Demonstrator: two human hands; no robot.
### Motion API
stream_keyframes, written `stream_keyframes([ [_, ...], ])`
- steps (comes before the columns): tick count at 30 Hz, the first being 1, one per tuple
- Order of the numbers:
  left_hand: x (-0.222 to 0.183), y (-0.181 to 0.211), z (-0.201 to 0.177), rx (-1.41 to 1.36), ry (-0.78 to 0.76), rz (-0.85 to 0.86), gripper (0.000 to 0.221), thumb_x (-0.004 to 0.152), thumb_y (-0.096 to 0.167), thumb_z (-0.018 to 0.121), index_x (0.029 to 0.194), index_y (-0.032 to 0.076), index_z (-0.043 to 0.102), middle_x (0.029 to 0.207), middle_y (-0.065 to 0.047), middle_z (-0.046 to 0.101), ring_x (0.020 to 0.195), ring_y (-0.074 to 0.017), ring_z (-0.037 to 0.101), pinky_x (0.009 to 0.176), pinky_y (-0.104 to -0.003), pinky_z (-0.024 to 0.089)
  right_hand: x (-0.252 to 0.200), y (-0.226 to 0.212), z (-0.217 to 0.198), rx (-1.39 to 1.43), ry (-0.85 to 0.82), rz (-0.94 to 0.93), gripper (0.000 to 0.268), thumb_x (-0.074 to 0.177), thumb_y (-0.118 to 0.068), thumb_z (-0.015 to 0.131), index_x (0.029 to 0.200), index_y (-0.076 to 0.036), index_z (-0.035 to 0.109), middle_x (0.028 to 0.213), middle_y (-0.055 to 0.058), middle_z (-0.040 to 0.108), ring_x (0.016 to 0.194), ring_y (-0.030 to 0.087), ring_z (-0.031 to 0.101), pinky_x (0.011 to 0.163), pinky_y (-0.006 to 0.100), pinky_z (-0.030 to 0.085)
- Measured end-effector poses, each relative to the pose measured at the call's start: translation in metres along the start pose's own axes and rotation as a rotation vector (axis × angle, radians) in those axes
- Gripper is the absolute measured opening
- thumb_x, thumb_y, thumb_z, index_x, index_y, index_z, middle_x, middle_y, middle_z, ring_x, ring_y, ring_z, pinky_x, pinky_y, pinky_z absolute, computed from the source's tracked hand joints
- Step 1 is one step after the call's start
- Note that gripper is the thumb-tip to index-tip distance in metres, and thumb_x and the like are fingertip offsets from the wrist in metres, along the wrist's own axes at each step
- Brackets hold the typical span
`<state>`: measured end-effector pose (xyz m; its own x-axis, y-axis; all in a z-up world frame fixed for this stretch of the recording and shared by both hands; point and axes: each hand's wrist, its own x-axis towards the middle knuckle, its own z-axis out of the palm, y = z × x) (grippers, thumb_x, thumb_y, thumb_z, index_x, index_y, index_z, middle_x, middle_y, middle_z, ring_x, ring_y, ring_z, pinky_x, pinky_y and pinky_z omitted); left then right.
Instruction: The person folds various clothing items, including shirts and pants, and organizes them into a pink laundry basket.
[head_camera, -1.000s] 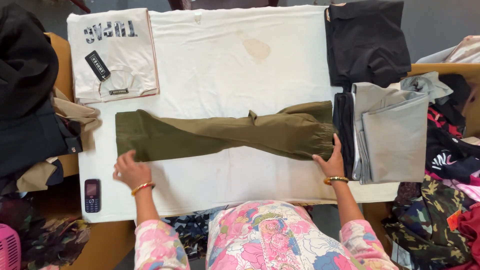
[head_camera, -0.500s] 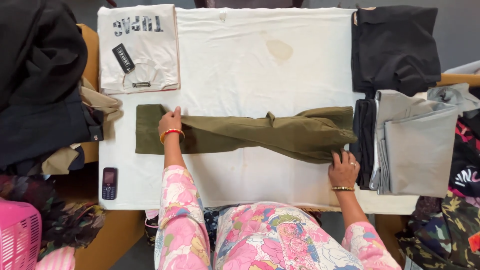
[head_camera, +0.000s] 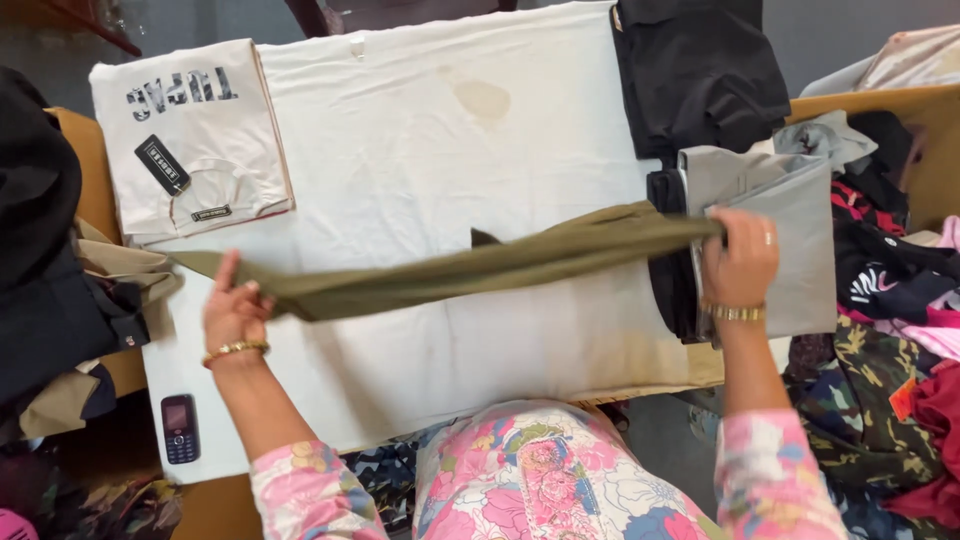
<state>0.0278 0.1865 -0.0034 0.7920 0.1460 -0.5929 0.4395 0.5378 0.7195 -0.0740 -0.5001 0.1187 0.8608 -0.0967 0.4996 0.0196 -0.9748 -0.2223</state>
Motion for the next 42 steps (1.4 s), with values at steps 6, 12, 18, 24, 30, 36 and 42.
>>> stream_keyframes([
  [6,-0.005,0.074,0.071,0.107,0.018,0.423,0.077,0.089,-0.023,0.056,0.158,0.008,0.052,0.156,-0.012,0.056,0.096,-0.0164,0.071,0.077,-0.032,0.063,0.079,0.034,0.013,-0.052,0.021,-0.169,0.026,0.096,0.005,0.061,0.118,-0.005,0.068,0.114,0.012,0.071,0.112,0.035,0.063,0.098,0.046,0.049],
  [12,-0.012,0.081,0.059,0.085,-0.050,0.597,0.078,0.094,-0.025,0.053,0.163,0.011,0.051,0.164,-0.012,0.055,0.111,-0.0224,0.073,0.087,-0.036,0.064,0.070,-0.006,-0.031,-0.084,0.121,-0.213,0.027,0.096,0.004,0.063,0.121,-0.005,0.070,0.119,0.011,0.073,0.113,0.033,0.066,0.098,0.046,0.048],
  [18,0.033,-0.037,-0.080,0.293,0.278,0.536,0.077,0.086,-0.022,0.054,0.154,0.013,0.056,0.158,-0.004,0.051,0.113,-0.0151,0.068,0.085,-0.028,0.062,-0.051,-0.036,0.014,-0.010,-0.089,-0.249,0.031,0.089,0.005,0.062,0.117,-0.007,0.071,0.115,0.011,0.072,0.108,0.030,0.068,0.089,0.046,0.050],
  [24,-0.082,-0.173,-0.047,0.692,0.625,0.394,0.048,0.090,-0.011,0.054,0.135,0.007,0.058,0.119,-0.006,0.057,0.086,-0.0127,0.061,0.072,-0.029,0.055,-0.233,-0.042,0.044,0.311,-0.699,0.088,0.027,0.088,-0.006,0.065,0.112,-0.015,0.076,0.097,0.008,0.075,0.086,0.030,0.070,0.074,0.042,0.056],
  [30,-0.241,-0.235,0.050,1.306,-0.532,-0.070,0.038,0.082,0.008,0.063,0.117,0.019,0.070,0.092,-0.005,0.073,0.084,-0.0219,0.073,0.078,-0.036,0.058,-0.371,-0.007,0.057,0.785,-1.160,0.334,0.035,0.085,-0.013,0.069,0.119,-0.006,0.070,0.108,0.015,0.072,0.099,0.036,0.067,0.087,0.044,0.054],
  [36,-0.249,-0.331,0.004,1.631,-0.670,0.424,0.028,0.071,0.025,0.077,0.097,0.021,0.070,0.100,-0.010,0.071,0.090,-0.0362,0.068,0.069,-0.048,0.053,-0.389,0.002,0.062,0.466,-1.195,0.268,0.011,0.081,-0.020,0.074,0.086,-0.010,0.071,0.086,0.012,0.068,0.089,0.030,0.061,0.079,0.042,0.051],
  [42,-0.263,-0.396,-0.072,1.275,-0.325,-0.159,0.015,0.091,0.023,0.066,0.103,0.014,0.068,0.087,-0.010,0.072,0.080,-0.0279,0.071,0.071,-0.038,0.054,-0.413,0.030,0.024,0.994,-1.128,1.186,0.017,0.093,-0.013,0.070,0.083,-0.005,0.060,0.070,-0.004,0.051,0.064,0.011,0.041,0.057,0.031,0.037],
])
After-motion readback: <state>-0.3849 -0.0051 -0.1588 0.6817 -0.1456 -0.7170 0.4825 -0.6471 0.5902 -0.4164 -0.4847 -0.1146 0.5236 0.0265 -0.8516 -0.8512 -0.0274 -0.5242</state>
